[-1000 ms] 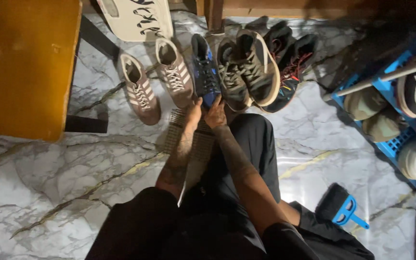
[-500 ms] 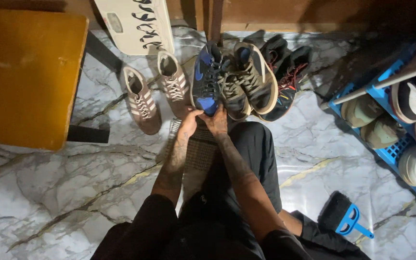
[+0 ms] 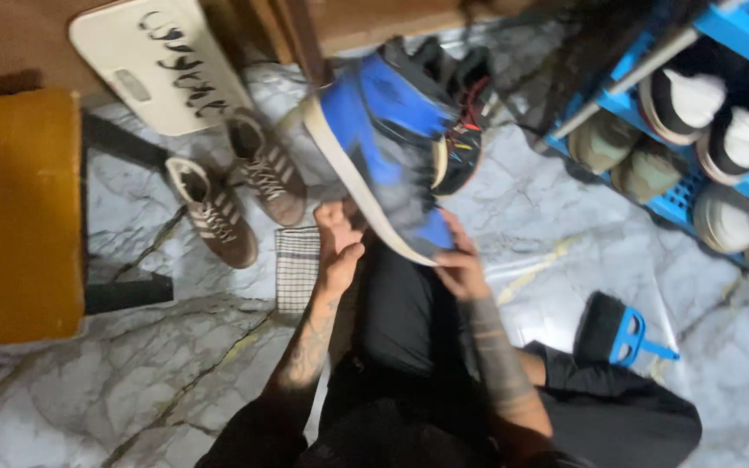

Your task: The person sits cross-legged on the floor and uses a blue brush to clean a blue and black sneaker. They scrub the upper, sides, and sole, briefly adjust the laces, and place the shoe on a blue plastic shoe rack. The person then picks up the other sneaker and continues brushing it.

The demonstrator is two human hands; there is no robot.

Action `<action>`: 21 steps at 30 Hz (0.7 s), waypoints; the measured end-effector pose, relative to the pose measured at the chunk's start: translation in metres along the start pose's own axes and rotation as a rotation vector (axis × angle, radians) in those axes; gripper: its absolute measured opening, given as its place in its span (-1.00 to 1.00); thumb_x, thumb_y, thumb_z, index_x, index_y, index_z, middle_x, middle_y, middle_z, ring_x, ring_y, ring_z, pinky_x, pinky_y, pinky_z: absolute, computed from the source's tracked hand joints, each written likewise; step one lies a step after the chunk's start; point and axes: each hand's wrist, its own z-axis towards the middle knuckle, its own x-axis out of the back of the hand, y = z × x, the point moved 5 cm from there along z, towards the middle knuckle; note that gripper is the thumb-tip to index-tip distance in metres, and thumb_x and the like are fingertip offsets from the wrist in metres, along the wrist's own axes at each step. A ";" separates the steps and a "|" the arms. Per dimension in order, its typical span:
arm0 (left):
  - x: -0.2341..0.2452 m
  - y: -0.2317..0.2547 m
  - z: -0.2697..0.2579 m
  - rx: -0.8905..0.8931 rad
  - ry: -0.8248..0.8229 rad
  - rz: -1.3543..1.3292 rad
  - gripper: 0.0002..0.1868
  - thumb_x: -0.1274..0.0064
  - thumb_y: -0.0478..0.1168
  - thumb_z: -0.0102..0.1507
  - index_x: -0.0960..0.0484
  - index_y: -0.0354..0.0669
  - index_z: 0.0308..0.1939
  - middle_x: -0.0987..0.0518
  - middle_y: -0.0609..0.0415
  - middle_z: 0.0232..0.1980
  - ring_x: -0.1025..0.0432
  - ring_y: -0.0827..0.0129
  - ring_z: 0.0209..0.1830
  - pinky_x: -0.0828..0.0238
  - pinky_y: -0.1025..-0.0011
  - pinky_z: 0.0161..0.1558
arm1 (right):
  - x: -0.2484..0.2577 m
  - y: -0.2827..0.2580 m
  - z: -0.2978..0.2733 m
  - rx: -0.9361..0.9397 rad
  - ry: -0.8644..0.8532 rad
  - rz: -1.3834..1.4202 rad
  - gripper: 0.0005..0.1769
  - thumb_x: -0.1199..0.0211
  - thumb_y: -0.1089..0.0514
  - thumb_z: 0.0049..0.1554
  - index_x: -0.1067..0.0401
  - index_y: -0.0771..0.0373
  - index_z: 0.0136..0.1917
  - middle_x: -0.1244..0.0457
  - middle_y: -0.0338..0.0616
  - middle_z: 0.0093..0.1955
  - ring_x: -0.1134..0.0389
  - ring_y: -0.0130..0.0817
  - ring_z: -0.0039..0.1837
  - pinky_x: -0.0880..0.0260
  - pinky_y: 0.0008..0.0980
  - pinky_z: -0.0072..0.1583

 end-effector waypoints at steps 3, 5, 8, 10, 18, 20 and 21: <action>-0.048 -0.032 0.020 0.034 -0.183 -0.206 -0.09 -0.38 0.15 0.09 -0.13 0.20 0.35 -0.12 0.22 0.53 0.01 0.26 0.51 0.16 -0.29 0.42 | 0.099 -0.050 -0.060 0.211 -0.013 -0.305 -0.57 -0.34 0.44 -0.12 -0.42 0.24 0.04 0.02 0.36 0.56 -0.09 0.33 0.49 -0.19 0.21 0.34; -0.085 -0.059 0.037 0.082 -0.307 -0.352 -0.07 -0.36 0.07 0.13 -0.14 0.09 0.43 -0.10 0.07 0.58 0.01 0.11 0.55 0.19 -0.39 0.45 | 0.156 -0.091 -0.085 0.078 0.140 -0.186 -0.41 -0.28 0.36 -0.20 -0.38 0.26 0.15 -0.06 0.32 0.49 -0.16 0.29 0.41 -0.25 0.21 0.30; -0.157 -0.093 0.020 0.361 -0.545 0.229 -0.12 -0.38 -0.05 0.07 -0.35 -0.20 0.40 -0.42 -0.11 0.33 -0.28 0.13 0.37 -0.14 0.03 0.41 | 0.226 -0.128 -0.151 -0.334 0.511 0.274 0.15 -0.11 0.10 -0.45 -0.25 0.31 0.49 -0.29 0.18 0.26 -0.39 0.14 0.19 -0.44 0.20 0.19; -0.200 -0.121 -0.017 0.617 -0.633 0.533 -0.05 -0.46 0.13 -0.04 -0.47 -0.25 0.31 -0.57 -0.19 0.16 -0.45 0.07 0.22 -0.37 0.11 0.24 | 0.276 -0.146 -0.196 -0.272 0.786 0.301 -0.36 -0.26 -0.04 0.03 -0.44 0.26 0.34 -0.34 0.21 0.24 -0.42 0.16 0.21 -0.38 0.21 0.30; -0.240 -0.238 -0.090 0.881 -0.263 0.617 0.10 -0.47 0.18 -0.05 -0.25 -0.33 0.36 -0.32 -0.36 0.31 -0.25 -0.15 0.37 -0.05 0.03 0.38 | 0.442 -0.166 -0.305 -0.605 1.159 -0.535 -0.36 -0.50 -0.28 0.08 -0.46 0.05 0.28 -0.32 -0.03 0.06 -0.37 -0.06 0.08 -0.43 -0.08 0.05; -0.228 -0.248 -0.088 0.912 -0.181 0.529 0.21 -0.46 0.09 0.00 -0.06 -0.38 0.49 -0.15 -0.44 0.48 -0.05 -0.23 0.55 0.18 -0.02 0.52 | 0.477 -0.170 -0.314 -0.759 1.260 -0.884 -0.30 -0.46 -0.43 0.10 -0.44 0.02 0.28 -0.40 -0.09 -0.02 -0.46 -0.13 0.08 -0.45 -0.10 0.04; -0.208 -0.275 -0.084 0.914 -0.160 0.492 0.18 -0.40 0.11 0.06 -0.04 -0.38 0.52 -0.09 -0.38 0.53 0.01 -0.11 0.58 0.21 0.03 0.55 | 0.474 -0.170 -0.314 -1.244 1.384 -1.054 -0.49 -0.21 -0.29 0.20 -0.51 0.08 0.22 -0.41 -0.05 0.06 -0.43 -0.01 0.14 -0.36 0.06 0.08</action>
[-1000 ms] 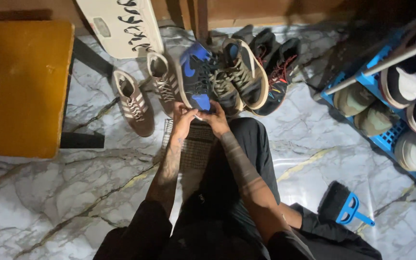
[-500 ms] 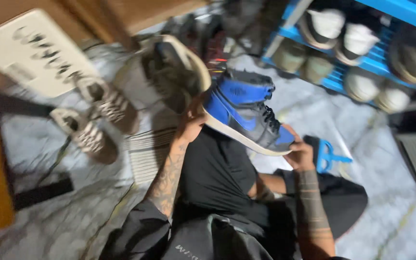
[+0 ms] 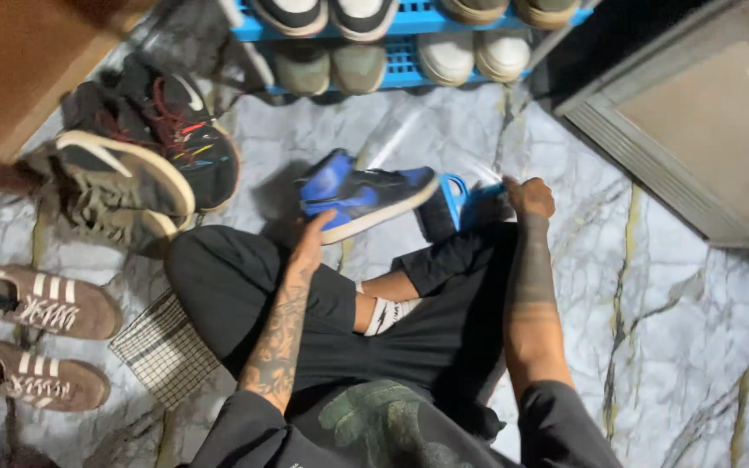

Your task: The person sits cross-legged on the floor and uses a blue brush to clean a blue and black sneaker. They scrub the upper, sides, and sole, briefly adjust the laces, and place the shoe on a blue plastic shoe rack. The person then picks up the other sneaker and continues brushing it.

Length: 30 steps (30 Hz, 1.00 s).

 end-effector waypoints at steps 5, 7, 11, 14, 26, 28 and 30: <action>-0.016 0.029 -0.012 -0.117 0.070 0.031 0.12 -0.42 0.03 0.08 -0.05 -0.36 0.49 -0.10 -0.42 0.49 -0.02 -0.09 0.57 0.18 0.06 0.55 | 0.018 -0.004 -0.053 -0.195 -0.102 -0.452 -0.48 0.04 -0.17 0.30 -0.52 0.08 0.32 -0.39 -0.21 0.29 -0.34 -0.17 0.36 -0.22 -0.16 0.30; -0.012 0.018 0.005 -0.175 0.075 0.027 0.08 -0.46 0.02 0.05 -0.15 -0.34 0.45 -0.21 -0.35 0.42 -0.16 -0.07 0.48 -0.07 0.05 0.47 | 0.003 -0.007 -0.038 0.212 -0.348 -0.267 0.26 0.05 -0.82 -0.01 -0.46 0.38 0.32 -0.32 0.20 0.32 -0.26 0.18 0.43 -0.24 0.24 0.35; -0.022 0.025 -0.006 -0.167 0.084 0.053 0.14 -0.44 0.09 0.04 -0.11 -0.35 0.47 -0.16 -0.42 0.45 -0.15 -0.14 0.49 -0.03 -0.01 0.47 | -0.039 -0.022 -0.032 0.105 -0.209 -0.145 -0.17 -0.18 -0.49 0.05 -0.52 0.22 0.23 -0.38 0.08 0.20 -0.36 0.09 0.33 -0.37 0.06 0.28; -0.014 0.020 -0.006 -0.139 0.084 0.101 0.23 -0.43 0.18 0.03 -0.04 -0.36 0.51 -0.11 -0.44 0.48 -0.15 -0.20 0.49 -0.01 -0.07 0.47 | -0.101 -0.002 0.021 0.113 -0.099 0.010 -0.27 -0.31 -0.42 -0.08 -0.56 0.17 0.12 -0.41 0.08 0.04 -0.42 0.13 0.23 -0.43 0.10 0.20; 0.026 -0.056 0.077 -0.362 -0.058 0.271 0.06 -0.35 0.38 0.08 -0.33 -0.13 0.47 -0.36 -0.23 0.41 -0.29 0.01 0.41 -0.08 0.01 0.46 | 0.036 -0.060 -0.152 0.367 0.034 1.336 -0.30 -0.62 0.15 0.07 -0.20 0.03 0.28 -0.30 -0.19 -0.24 -0.33 -0.38 -0.31 -0.53 -0.38 -0.20; 0.000 -0.023 0.041 -0.337 -0.079 0.538 0.11 -0.36 0.41 0.00 -0.37 -0.18 0.42 -0.43 -0.27 0.37 -0.34 0.01 0.38 -0.16 0.01 0.42 | 0.021 -0.106 -0.224 0.608 -0.378 1.224 -0.22 -0.49 0.23 0.00 -0.17 0.24 0.40 -0.39 -0.04 0.04 -0.40 -0.35 0.04 -0.45 -0.34 0.07; -0.006 -0.014 0.029 -0.314 -0.121 0.716 -0.09 -0.17 0.13 0.16 -0.29 -0.42 0.41 -0.37 -0.45 0.38 -0.29 -0.16 0.41 -0.11 -0.07 0.46 | -0.017 -0.120 -0.258 0.624 -0.539 1.176 -0.31 -0.50 0.29 -0.06 -0.30 0.23 0.30 -0.39 -0.08 -0.06 -0.42 -0.36 -0.05 -0.51 -0.33 0.01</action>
